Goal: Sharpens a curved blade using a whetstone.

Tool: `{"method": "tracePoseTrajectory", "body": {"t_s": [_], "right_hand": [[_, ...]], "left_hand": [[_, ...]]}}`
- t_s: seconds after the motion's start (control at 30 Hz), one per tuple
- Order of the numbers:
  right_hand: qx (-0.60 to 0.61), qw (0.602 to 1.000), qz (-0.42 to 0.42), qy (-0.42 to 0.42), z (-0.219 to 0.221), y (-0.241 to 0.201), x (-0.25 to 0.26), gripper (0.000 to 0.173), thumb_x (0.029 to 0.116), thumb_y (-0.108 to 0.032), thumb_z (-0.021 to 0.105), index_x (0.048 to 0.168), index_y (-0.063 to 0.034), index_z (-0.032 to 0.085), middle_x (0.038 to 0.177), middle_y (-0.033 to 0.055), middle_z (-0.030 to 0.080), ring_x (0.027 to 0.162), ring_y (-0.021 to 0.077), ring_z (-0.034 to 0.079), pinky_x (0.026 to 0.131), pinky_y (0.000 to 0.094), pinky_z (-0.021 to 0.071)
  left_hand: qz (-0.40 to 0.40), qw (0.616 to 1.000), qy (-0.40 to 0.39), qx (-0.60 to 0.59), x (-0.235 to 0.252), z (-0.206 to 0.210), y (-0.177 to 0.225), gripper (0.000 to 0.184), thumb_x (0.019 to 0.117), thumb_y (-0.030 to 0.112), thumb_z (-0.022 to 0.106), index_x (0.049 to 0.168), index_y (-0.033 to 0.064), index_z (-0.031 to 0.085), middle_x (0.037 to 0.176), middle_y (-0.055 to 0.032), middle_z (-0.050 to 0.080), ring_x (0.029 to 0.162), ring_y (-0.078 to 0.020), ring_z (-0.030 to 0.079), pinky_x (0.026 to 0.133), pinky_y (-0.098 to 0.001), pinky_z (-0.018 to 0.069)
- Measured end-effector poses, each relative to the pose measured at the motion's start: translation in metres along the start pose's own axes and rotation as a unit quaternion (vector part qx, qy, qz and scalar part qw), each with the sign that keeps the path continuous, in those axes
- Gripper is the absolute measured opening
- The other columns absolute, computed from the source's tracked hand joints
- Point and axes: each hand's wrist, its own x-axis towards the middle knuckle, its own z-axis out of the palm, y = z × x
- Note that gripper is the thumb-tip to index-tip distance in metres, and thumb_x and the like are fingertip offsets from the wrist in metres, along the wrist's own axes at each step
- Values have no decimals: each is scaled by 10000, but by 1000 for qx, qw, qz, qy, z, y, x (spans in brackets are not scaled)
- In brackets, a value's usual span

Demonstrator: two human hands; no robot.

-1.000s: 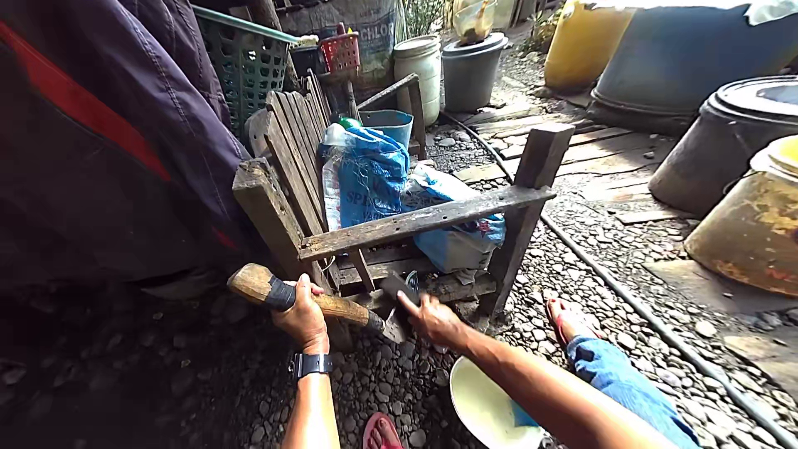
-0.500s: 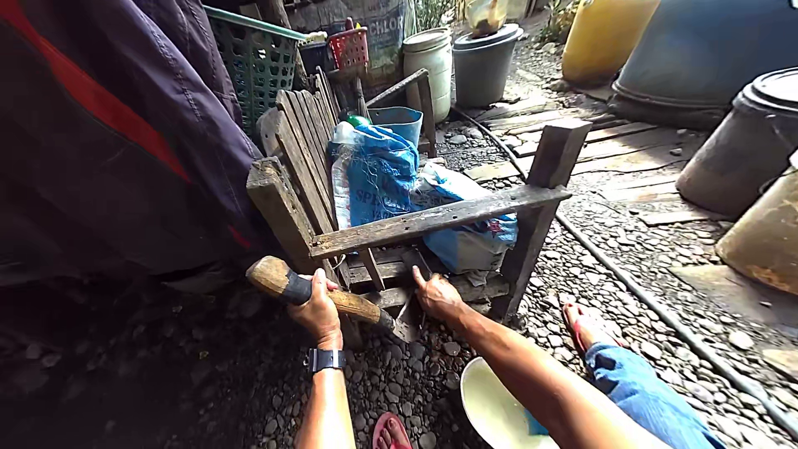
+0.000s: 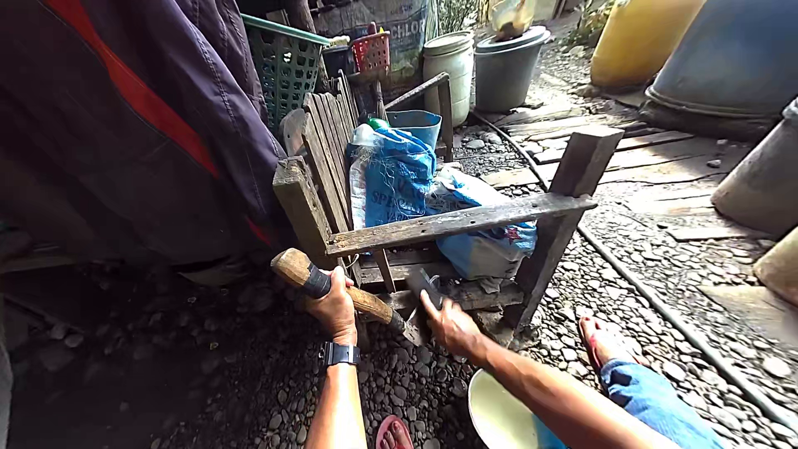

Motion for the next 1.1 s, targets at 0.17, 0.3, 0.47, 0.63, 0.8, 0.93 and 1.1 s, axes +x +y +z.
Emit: {"method": "tracePoseTrajectory", "body": {"t_s": [0.17,0.3,0.47,0.63,0.8,0.93,1.1], "right_hand": [[2,1000,-17,1,7,11,-6,667,1083,-238,465,1671,-233,149,1448,399,439,1301,572,495,1014,643,477],[21,997,69,13,-28,-5,26,662,1102,-257,411,1674,-196,85,1489,383,410,1354,530,472,1078,600,441],[16,998,-41,-41,11,2,-17,704,1074,-187,489,1673,-205,119,1462,412,398,1332,580,453,1031,649,457],[86,995,49,24,-20,10,18,687,1081,-176,438,1675,-216,95,1515,401,365,1377,565,425,1078,649,422],[55,998,0,-11,-1,8,2,722,1065,-130,474,1674,-187,90,1478,424,377,1350,591,433,1040,663,448],[44,998,-40,-2,7,19,-8,706,1057,-120,489,1669,-234,156,1454,404,415,1342,587,439,1003,680,463],[77,994,82,9,-37,11,36,666,1101,-199,385,1675,-198,49,1524,402,343,1391,553,413,1099,617,412]], "left_hand": [[-26,1000,2,-6,5,-9,-8,134,889,-74,577,831,44,552,533,29,598,461,-74,614,505,-224,562],[-32,999,4,-3,5,-14,-9,138,898,-74,573,845,51,544,538,29,600,462,-86,620,508,-238,573],[-56,998,18,7,14,-20,-21,139,926,-58,569,861,59,532,546,35,581,468,-90,613,514,-258,578],[-52,998,-26,-4,12,-20,-20,143,916,-63,522,877,75,525,567,42,594,489,-97,628,528,-267,592],[-41,999,-11,-9,14,-17,-22,155,906,-74,524,870,76,520,559,51,571,470,-86,609,506,-258,580],[-50,999,-19,-7,17,-18,-24,160,921,-63,502,861,84,519,564,52,566,479,-91,613,514,-264,587],[-66,998,7,-18,18,-21,-25,176,920,-70,486,856,91,515,556,46,558,467,-100,605,502,-271,583]]}}
